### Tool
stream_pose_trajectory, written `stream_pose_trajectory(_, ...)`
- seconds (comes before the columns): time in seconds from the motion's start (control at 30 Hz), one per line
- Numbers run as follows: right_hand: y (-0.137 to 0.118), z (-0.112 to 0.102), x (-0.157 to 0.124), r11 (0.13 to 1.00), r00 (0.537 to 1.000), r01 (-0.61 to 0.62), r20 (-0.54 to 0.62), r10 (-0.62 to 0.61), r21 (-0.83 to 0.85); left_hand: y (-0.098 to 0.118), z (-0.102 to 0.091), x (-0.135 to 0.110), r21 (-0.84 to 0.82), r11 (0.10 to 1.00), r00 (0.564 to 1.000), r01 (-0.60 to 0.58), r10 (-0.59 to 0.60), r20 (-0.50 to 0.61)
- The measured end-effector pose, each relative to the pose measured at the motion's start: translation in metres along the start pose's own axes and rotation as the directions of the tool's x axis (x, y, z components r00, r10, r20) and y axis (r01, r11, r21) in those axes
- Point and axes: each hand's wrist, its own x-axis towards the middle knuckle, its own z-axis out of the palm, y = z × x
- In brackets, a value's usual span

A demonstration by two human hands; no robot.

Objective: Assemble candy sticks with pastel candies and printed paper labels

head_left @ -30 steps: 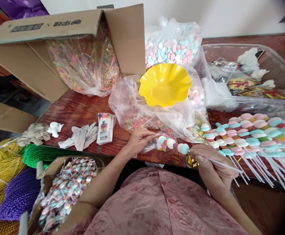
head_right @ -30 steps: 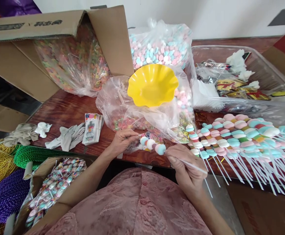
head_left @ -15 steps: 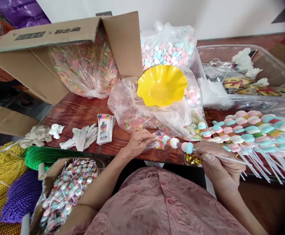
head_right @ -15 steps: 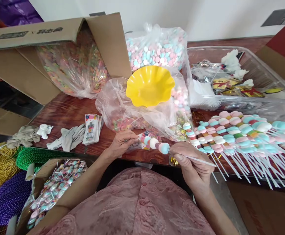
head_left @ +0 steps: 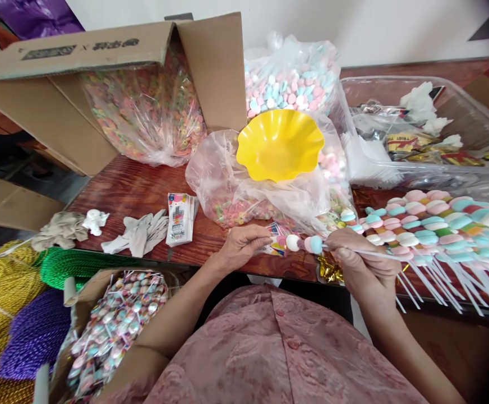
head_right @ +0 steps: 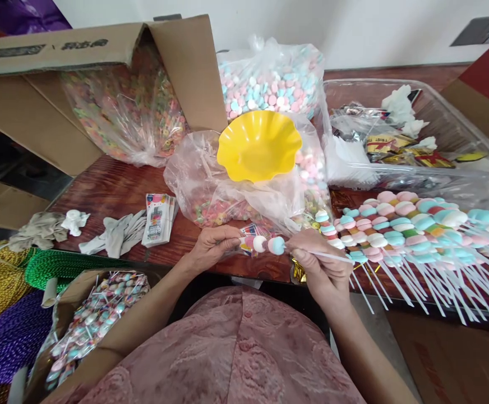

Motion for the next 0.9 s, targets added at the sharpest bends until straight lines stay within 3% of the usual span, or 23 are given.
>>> stream_pose_trajectory(0.1,0.003,0.004,0.003,1.0,1.0,0.003,-0.026,-0.003,0.026,0.01,-0.001,0.0,-0.084,0.973,0.971,0.215,-0.204,0.122)
stream_pose_trajectory(0.17,0.002,0.006,0.006,0.999,0.997,-0.011,-0.073,0.014,0.043,0.017,-0.002,0.002,-0.14,0.942,0.931,0.305,-0.264,0.251)
stream_pose_trajectory(0.23,-0.001,0.008,0.01,0.999,0.999,-0.022,-0.043,0.024,0.046,0.022,-0.002,0.004,-0.152,0.931,0.906,0.331,-0.268,0.328)
stream_pose_trajectory(0.4,-0.005,0.016,0.022,0.994,0.992,-0.075,0.105,0.067,0.078,0.022,0.005,0.011,-0.14,0.939,0.887,0.315,-0.239,0.396)
stream_pose_trajectory(0.6,0.002,0.024,0.032,0.974,0.973,-0.225,0.066,0.222,0.035,0.015,0.015,0.012,-0.124,0.933,0.907,0.338,-0.288,0.307)
stream_pose_trajectory(0.73,0.0,0.024,0.032,0.973,0.973,-0.23,0.021,0.229,0.001,0.014,0.019,0.008,-0.026,0.925,0.919,0.379,-0.372,0.13)
stream_pose_trajectory(0.9,-0.01,0.032,0.036,0.976,0.97,-0.219,0.101,0.22,-0.017,0.021,0.022,0.007,0.041,0.938,0.936,0.346,-0.347,0.056)
